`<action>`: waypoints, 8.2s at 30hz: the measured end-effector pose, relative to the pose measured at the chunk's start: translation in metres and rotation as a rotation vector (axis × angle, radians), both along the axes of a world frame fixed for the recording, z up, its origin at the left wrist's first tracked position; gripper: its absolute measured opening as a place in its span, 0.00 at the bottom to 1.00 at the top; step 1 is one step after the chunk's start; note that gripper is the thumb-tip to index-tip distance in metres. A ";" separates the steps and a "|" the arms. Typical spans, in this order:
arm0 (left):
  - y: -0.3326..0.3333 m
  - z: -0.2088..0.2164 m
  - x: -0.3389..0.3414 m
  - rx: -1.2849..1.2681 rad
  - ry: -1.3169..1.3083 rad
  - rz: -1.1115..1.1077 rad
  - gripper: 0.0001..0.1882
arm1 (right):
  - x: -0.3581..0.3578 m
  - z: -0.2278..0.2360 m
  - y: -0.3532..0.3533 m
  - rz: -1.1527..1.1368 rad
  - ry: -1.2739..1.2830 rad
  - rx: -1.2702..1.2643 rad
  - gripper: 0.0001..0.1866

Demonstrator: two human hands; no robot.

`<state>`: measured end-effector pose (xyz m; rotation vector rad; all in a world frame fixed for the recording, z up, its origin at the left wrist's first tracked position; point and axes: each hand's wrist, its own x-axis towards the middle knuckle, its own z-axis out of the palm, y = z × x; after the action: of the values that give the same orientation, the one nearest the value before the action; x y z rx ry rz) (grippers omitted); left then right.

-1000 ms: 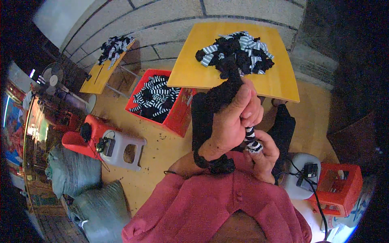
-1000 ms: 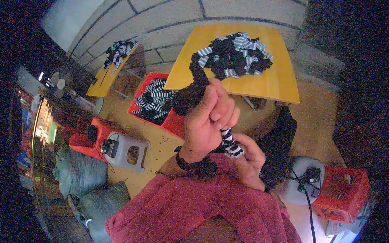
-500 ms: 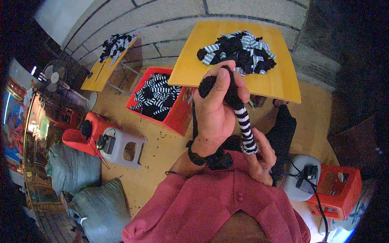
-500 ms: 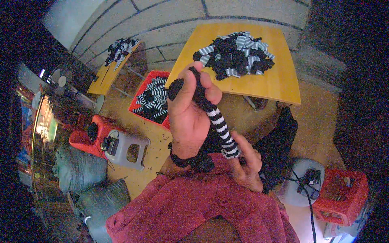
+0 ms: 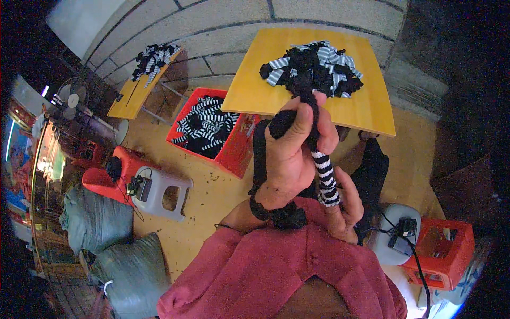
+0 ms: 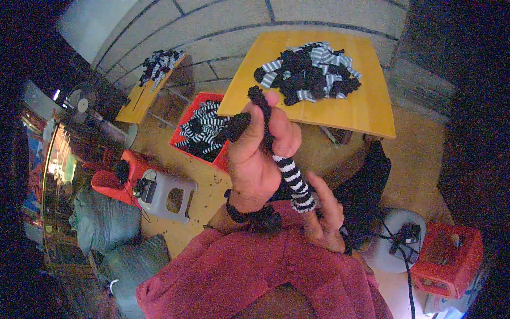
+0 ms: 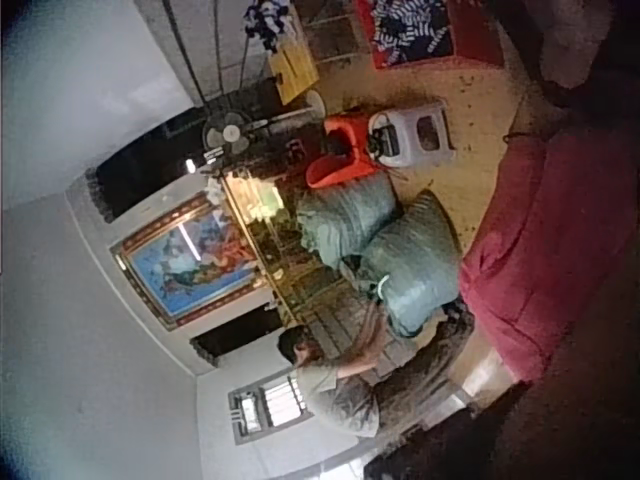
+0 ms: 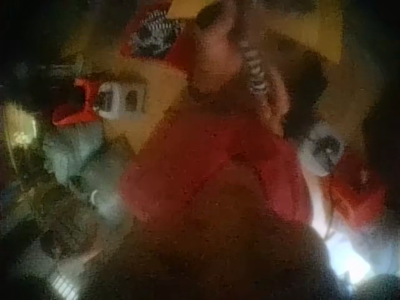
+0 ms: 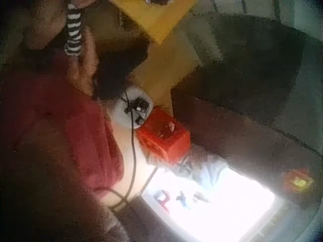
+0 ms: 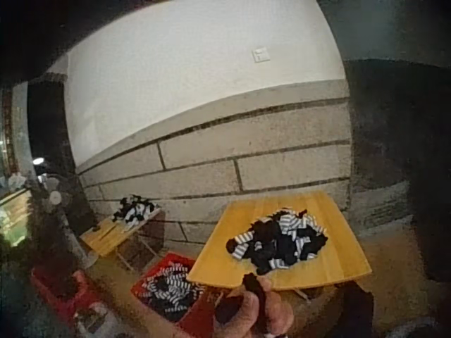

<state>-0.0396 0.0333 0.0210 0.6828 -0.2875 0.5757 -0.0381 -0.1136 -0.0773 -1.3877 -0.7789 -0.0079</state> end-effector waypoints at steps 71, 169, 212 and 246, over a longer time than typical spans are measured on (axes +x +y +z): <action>0.002 -0.006 0.010 0.243 0.155 -0.195 0.15 | 0.032 0.017 -0.016 0.497 0.779 0.320 0.25; 0.073 -0.015 -0.037 1.001 0.397 0.621 0.22 | 0.007 0.031 -0.005 0.014 -0.285 -0.360 0.16; 0.015 -0.038 0.010 0.004 0.321 0.059 0.08 | 0.020 0.010 -0.024 0.397 0.740 0.305 0.17; 0.013 -0.047 -0.001 0.433 0.329 0.500 0.10 | 0.006 0.008 -0.027 -0.224 -0.454 -0.388 0.22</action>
<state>-0.0409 0.0460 -0.0263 1.2707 0.0794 0.8725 -0.0317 -0.1402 -0.0689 -1.8717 -1.0316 -0.3749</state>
